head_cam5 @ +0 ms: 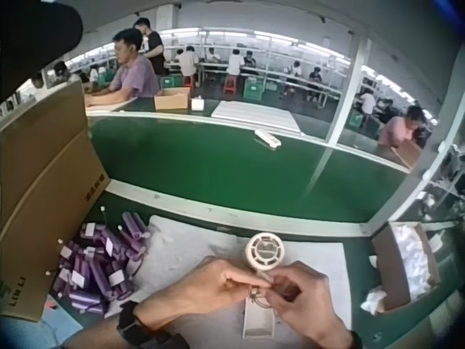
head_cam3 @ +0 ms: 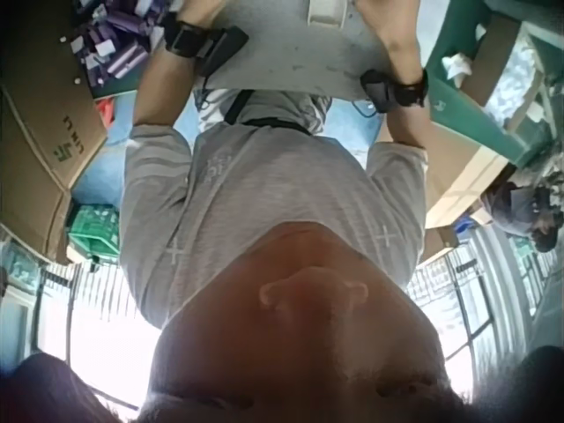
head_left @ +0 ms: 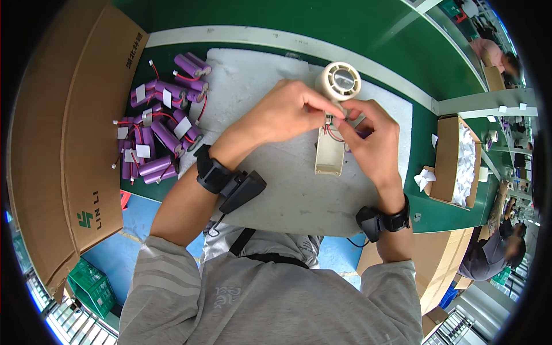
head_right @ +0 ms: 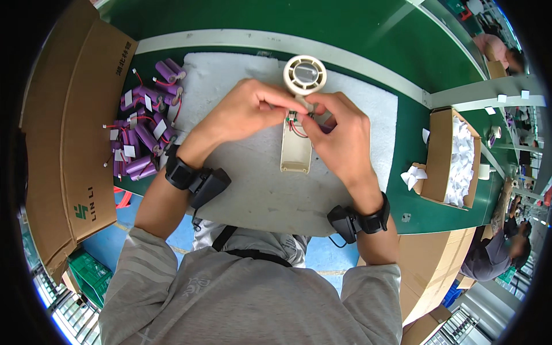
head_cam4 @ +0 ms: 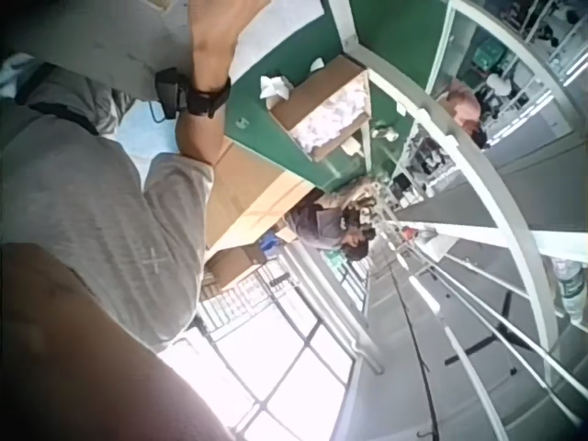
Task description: The person picks up a battery pack from a box, connects its wires to a circuit board inside a handheld fan housing, and presses the battery pack into the housing. They repeat this process for several more fans, setting each assembled unit on the table.
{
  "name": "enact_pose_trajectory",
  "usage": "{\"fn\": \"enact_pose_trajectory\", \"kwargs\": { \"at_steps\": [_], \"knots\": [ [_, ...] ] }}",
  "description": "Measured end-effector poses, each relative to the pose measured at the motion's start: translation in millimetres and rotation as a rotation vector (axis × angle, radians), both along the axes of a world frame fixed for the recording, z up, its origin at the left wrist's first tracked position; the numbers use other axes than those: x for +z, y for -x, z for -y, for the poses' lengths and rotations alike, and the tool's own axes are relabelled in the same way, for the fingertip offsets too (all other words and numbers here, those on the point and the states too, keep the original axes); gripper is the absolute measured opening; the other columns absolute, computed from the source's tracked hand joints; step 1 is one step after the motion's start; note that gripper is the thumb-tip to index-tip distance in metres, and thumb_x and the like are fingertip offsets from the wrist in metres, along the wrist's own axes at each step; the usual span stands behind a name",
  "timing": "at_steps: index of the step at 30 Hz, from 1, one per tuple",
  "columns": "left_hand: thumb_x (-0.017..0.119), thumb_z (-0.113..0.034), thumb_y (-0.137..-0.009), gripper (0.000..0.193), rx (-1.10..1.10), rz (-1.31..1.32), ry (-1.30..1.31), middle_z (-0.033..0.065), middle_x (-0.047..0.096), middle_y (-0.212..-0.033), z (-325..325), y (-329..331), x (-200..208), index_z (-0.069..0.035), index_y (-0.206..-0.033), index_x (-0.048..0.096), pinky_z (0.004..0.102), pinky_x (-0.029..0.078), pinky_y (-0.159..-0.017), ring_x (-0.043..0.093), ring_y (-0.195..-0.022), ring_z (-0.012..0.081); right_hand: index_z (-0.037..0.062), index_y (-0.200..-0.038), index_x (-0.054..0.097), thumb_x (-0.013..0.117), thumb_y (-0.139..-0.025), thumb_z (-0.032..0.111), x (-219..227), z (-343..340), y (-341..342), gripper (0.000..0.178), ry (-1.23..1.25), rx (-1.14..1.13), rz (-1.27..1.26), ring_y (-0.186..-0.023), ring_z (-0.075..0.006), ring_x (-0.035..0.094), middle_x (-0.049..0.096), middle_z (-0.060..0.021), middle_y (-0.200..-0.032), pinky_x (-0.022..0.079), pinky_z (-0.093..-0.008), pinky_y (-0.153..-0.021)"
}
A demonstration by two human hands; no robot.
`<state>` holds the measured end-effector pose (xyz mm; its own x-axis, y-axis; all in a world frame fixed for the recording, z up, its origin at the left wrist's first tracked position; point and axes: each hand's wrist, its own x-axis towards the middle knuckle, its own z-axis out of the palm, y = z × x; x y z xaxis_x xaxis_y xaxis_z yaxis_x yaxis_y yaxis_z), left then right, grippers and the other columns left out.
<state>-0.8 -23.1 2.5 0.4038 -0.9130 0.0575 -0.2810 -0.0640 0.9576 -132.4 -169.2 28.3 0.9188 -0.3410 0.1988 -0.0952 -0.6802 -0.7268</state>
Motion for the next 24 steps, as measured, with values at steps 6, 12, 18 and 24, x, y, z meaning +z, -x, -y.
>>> {"fn": "enact_pose_trajectory", "kwargs": {
  "at_steps": [6,12,18,24],
  "knots": [
    [0.057,0.004,-0.081,0.033,-0.031,0.132,0.041,0.0047,0.067,-0.094,-0.4,3.5,5.3,-0.007,-0.109,0.070,0.0267,0.049,-0.069,0.060,-0.078,0.0132,0.0000,-0.088,0.058,0.072,-0.081,0.005,-1.6,8.5,3.1,0.017,-0.097,0.011,-0.159,-0.052,-0.0062,0.051,0.059,-0.0053,-0.078,0.043,-0.0230,-0.049],
    [0.058,0.005,-0.081,0.036,-0.041,0.055,0.123,0.0041,0.064,-0.097,-3.3,-6.6,-3.7,-0.008,-0.113,0.069,0.0264,0.048,-0.070,0.059,-0.080,0.0130,0.0015,-0.090,0.055,0.072,-0.079,0.003,18.4,6.0,2.1,0.020,-0.191,0.177,-0.212,-0.064,-0.0112,0.057,0.057,-0.0049,-0.079,0.047,-0.0280,-0.058],
    [0.058,0.006,-0.080,0.035,0.022,-0.073,0.089,0.0031,0.064,-0.101,-1.2,-12.5,-2.9,-0.006,-0.111,0.067,0.0249,0.048,-0.070,0.058,-0.079,0.0104,0.0014,-0.092,0.055,0.074,-0.074,0.001,8.2,14.6,-0.2,0.027,0.026,0.144,0.000,-0.075,-0.0177,0.060,0.060,-0.0058,-0.083,0.049,-0.0309,-0.065],
    [0.058,0.007,-0.078,0.032,0.090,-0.152,0.016,0.0032,0.067,-0.097,-0.3,-7.5,1.9,-0.004,-0.107,0.066,0.0244,0.049,-0.071,0.060,-0.079,0.0086,-0.0008,-0.088,0.065,0.078,-0.069,0.003,12.1,21.0,8.8,0.023,0.330,0.112,-0.055,-0.074,-0.0237,0.061,0.067,-0.0094,-0.091,0.052,-0.0315,-0.069]
  ]
}}
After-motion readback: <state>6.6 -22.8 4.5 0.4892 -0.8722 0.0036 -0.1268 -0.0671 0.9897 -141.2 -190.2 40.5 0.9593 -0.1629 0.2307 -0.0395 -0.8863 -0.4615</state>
